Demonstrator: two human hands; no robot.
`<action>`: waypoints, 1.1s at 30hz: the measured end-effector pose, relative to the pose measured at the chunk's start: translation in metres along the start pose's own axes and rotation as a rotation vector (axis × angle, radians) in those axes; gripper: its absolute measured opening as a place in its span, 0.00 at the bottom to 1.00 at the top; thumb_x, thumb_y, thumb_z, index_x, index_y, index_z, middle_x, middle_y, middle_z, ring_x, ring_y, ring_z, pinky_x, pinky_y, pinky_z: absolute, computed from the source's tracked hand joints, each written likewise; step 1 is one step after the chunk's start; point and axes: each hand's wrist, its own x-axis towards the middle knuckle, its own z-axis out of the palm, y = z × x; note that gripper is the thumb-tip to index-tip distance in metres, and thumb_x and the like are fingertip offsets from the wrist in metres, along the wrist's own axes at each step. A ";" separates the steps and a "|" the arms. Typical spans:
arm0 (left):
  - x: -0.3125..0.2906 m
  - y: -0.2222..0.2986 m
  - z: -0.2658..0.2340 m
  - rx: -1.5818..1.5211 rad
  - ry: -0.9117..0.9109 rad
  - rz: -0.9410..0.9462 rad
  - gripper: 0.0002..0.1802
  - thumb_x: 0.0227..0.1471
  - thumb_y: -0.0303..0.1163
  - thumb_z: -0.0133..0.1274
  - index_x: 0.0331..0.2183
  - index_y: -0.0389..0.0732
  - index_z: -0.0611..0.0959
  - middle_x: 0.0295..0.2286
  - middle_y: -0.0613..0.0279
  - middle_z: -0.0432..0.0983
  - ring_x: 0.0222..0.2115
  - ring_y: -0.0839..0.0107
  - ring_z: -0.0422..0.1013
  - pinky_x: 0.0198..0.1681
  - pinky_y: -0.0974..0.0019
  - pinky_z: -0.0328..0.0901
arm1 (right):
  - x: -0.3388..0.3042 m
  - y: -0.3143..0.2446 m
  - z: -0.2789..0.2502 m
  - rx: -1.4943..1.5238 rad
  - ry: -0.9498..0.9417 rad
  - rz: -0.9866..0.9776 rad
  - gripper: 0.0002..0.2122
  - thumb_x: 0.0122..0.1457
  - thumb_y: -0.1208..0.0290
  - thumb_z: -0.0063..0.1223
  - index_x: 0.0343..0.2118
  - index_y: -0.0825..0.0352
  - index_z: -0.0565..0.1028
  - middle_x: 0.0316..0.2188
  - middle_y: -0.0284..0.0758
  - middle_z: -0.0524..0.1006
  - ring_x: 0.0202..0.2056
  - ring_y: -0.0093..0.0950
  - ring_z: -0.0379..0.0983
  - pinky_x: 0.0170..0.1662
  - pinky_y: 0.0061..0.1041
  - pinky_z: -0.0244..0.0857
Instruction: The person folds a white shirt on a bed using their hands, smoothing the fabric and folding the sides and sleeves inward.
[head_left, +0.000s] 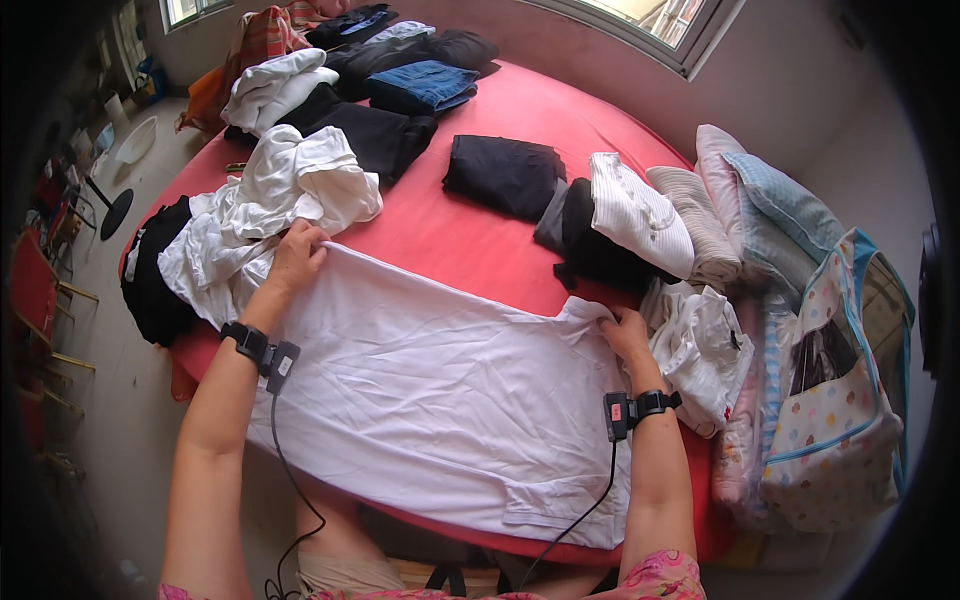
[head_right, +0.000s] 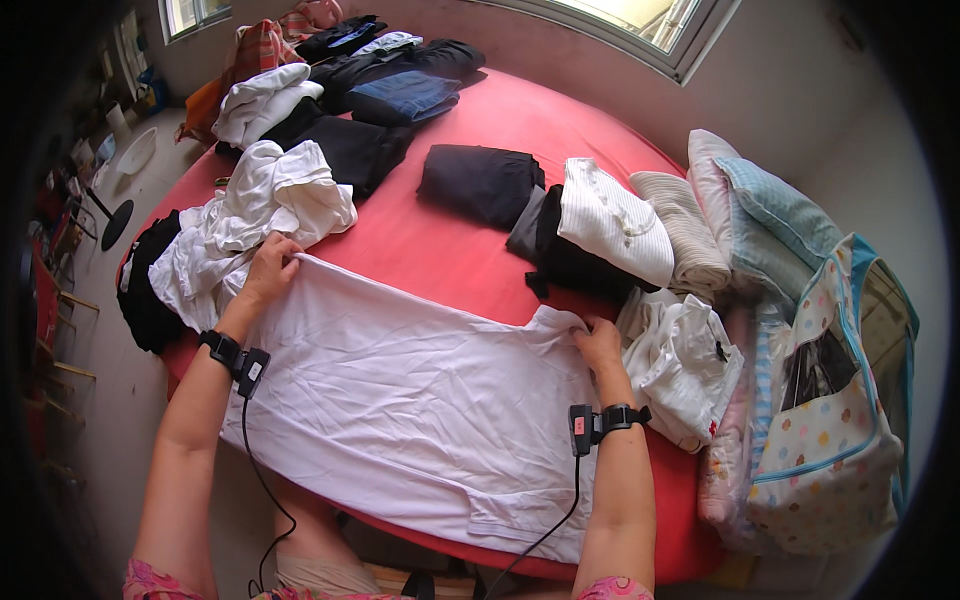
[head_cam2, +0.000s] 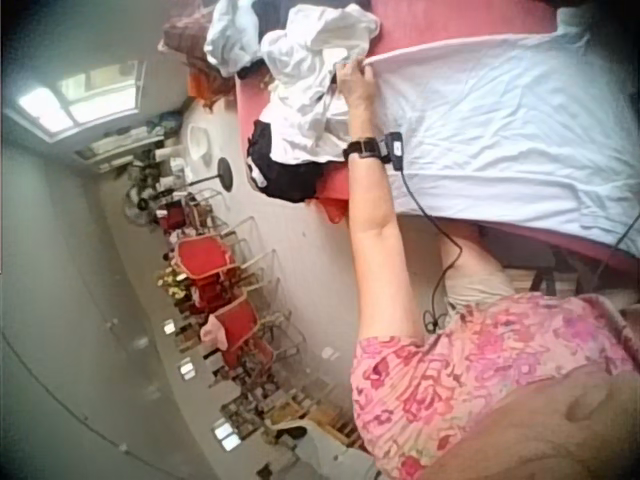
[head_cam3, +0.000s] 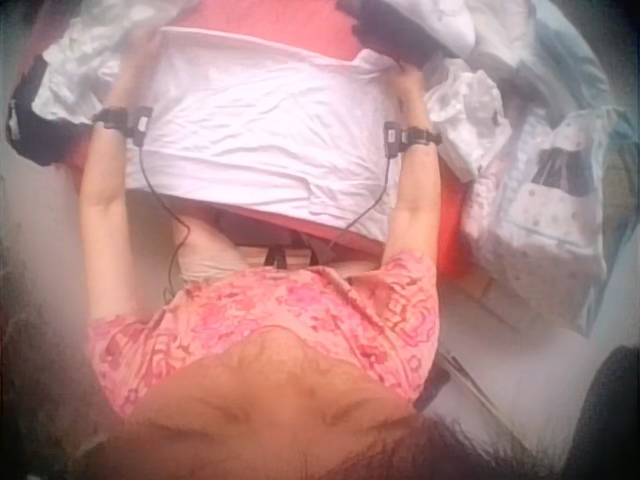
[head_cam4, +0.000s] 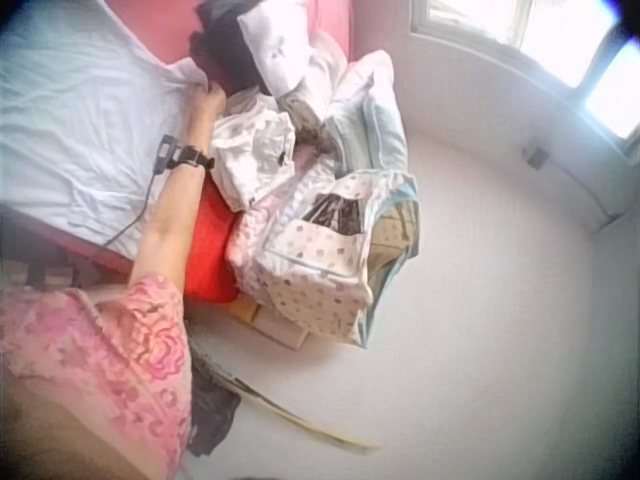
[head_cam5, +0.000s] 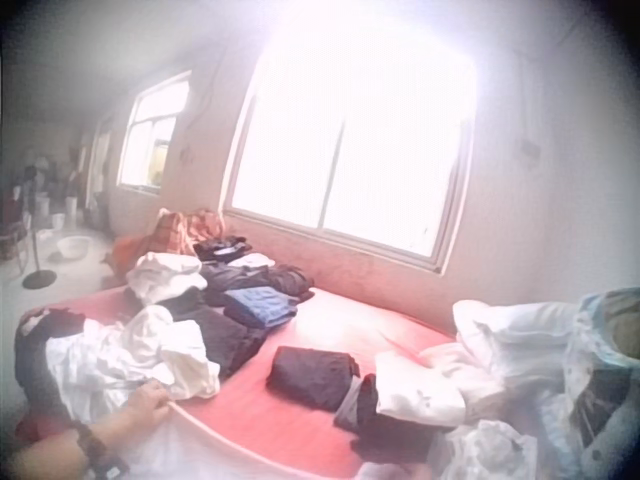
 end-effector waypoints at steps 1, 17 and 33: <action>0.004 -0.003 0.002 -0.082 0.021 -0.022 0.06 0.41 0.23 0.53 0.28 0.36 0.79 0.29 0.57 0.69 0.28 0.62 0.71 0.34 0.65 0.67 | -0.005 -0.006 -0.008 0.168 0.009 0.108 0.13 0.46 0.71 0.54 0.35 0.70 0.77 0.35 0.44 0.76 0.40 0.32 0.73 0.43 0.26 0.64; -0.085 0.016 -0.048 -0.020 0.178 0.171 0.08 0.38 0.16 0.52 0.27 0.33 0.75 0.33 0.55 0.69 0.31 0.60 0.72 0.32 0.65 0.68 | -0.178 -0.005 -0.058 -0.231 0.285 -0.706 0.12 0.47 0.80 0.53 0.37 0.64 0.76 0.33 0.37 0.77 0.34 0.36 0.73 0.39 0.32 0.66; -0.180 0.014 -0.054 0.152 0.057 0.069 0.08 0.41 0.20 0.53 0.29 0.40 0.77 0.42 0.56 0.67 0.37 0.55 0.70 0.37 0.60 0.67 | -0.257 0.052 0.002 -0.019 0.257 -0.469 0.13 0.44 0.83 0.50 0.35 0.64 0.76 0.33 0.38 0.76 0.38 0.37 0.71 0.43 0.32 0.65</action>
